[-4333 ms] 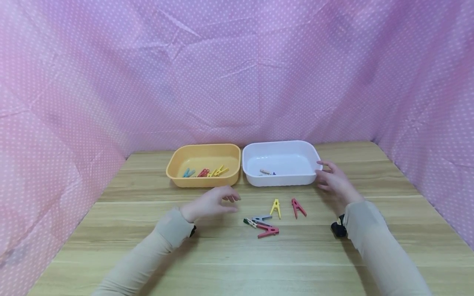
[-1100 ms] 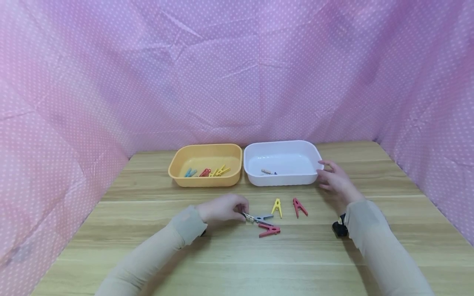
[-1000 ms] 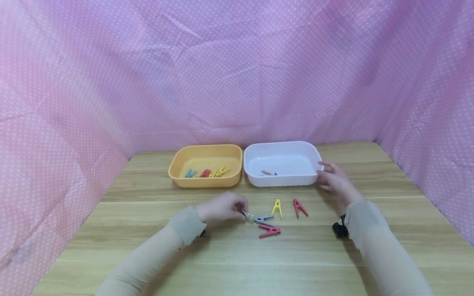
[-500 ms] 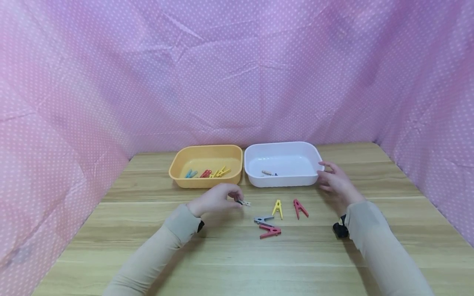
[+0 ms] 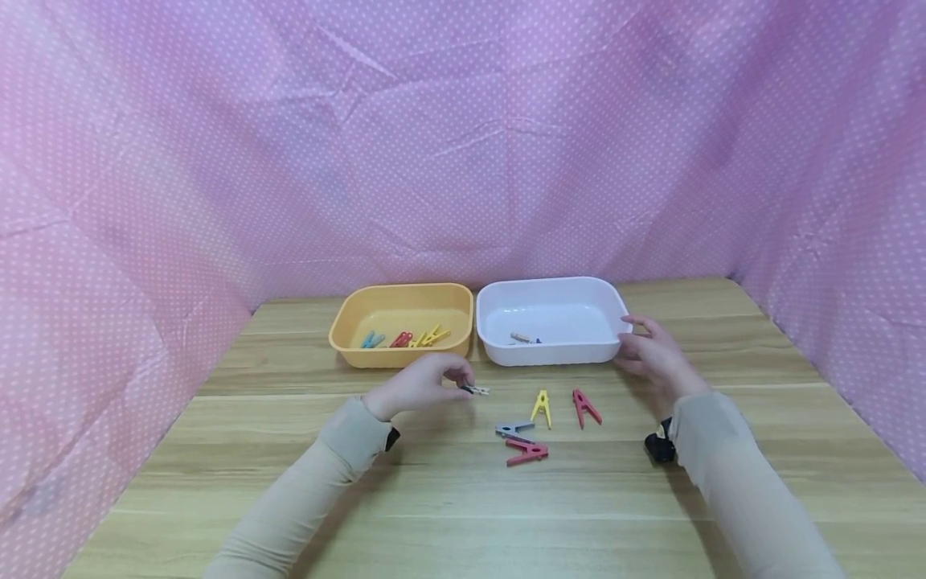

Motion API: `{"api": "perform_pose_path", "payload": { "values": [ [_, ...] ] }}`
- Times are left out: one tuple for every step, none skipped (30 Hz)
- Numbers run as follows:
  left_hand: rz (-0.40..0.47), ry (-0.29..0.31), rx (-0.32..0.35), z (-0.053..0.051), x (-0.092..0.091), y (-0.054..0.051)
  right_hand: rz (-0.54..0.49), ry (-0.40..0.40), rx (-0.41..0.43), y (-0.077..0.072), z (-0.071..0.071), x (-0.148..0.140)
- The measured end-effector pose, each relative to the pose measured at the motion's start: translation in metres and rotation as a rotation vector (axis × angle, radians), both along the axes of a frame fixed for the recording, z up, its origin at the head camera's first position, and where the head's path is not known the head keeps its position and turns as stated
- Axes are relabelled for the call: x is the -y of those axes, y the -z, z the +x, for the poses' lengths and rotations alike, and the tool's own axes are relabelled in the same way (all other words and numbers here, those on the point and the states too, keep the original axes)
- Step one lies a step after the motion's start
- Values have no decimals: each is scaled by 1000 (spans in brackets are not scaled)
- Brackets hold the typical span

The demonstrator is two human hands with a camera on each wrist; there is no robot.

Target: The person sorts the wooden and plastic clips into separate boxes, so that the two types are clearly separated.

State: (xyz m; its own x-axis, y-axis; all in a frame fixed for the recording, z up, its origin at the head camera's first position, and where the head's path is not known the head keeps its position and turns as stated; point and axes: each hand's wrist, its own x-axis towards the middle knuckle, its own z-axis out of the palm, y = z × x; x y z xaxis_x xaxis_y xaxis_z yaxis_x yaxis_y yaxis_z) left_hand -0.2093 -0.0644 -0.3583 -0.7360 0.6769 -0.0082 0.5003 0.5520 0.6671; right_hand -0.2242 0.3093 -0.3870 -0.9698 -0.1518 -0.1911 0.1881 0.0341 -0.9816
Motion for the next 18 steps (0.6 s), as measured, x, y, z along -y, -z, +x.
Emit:
{"api": "perform_pose_path", "payload": {
  "values": [
    [1,0,2,0,0,0,-2,6,1,0,0,1],
    [2,-2,2,0,-1,0,8,8,-2,0,0,1],
    [3,-4,2,1,-1,0,17,10,-5,0,0,1],
    [4,-7,0,1,-1,1,33,10,-10,0,0,2],
    [8,-9,0,1,-1,1,41,11,-12,1,0,2],
    [14,-11,-2,1,-1,1,45,12,-9,1,0,2],
    [19,-13,-3,1,-1,1,52,10,-9,1,-1,2],
    [24,-16,-4,1,-1,1,58,8,-9,2,-1,2],
    [31,-19,-6,1,-1,1,56,7,-8,2,-1,2],
    [39,-22,-9,1,-1,1,55,6,-7,3,-1,2],
    [49,-24,-10,1,-2,0,58,5,-8,3,-1,2],
    [55,-28,-15,1,-2,0,60,5,-9,3,-1,2],
    [60,-34,-21,1,-2,-1,60,6,-11,3,-1,2],
    [69,-39,-28,1,-3,-2,62,7,-14,3,-2,2],
    [76,-45,-34,0,-3,-2,60,9,-16,2,-2,2],
    [82,-52,-42,0,-4,-2,56,11,-16,2,-2,2],
    [86,-60,-47,-1,-5,-3,54,13,-17,2,-2,2],
    [88,-69,-54,-2,-5,-3,51,12,-18,2,-1,2]
  ]
}}
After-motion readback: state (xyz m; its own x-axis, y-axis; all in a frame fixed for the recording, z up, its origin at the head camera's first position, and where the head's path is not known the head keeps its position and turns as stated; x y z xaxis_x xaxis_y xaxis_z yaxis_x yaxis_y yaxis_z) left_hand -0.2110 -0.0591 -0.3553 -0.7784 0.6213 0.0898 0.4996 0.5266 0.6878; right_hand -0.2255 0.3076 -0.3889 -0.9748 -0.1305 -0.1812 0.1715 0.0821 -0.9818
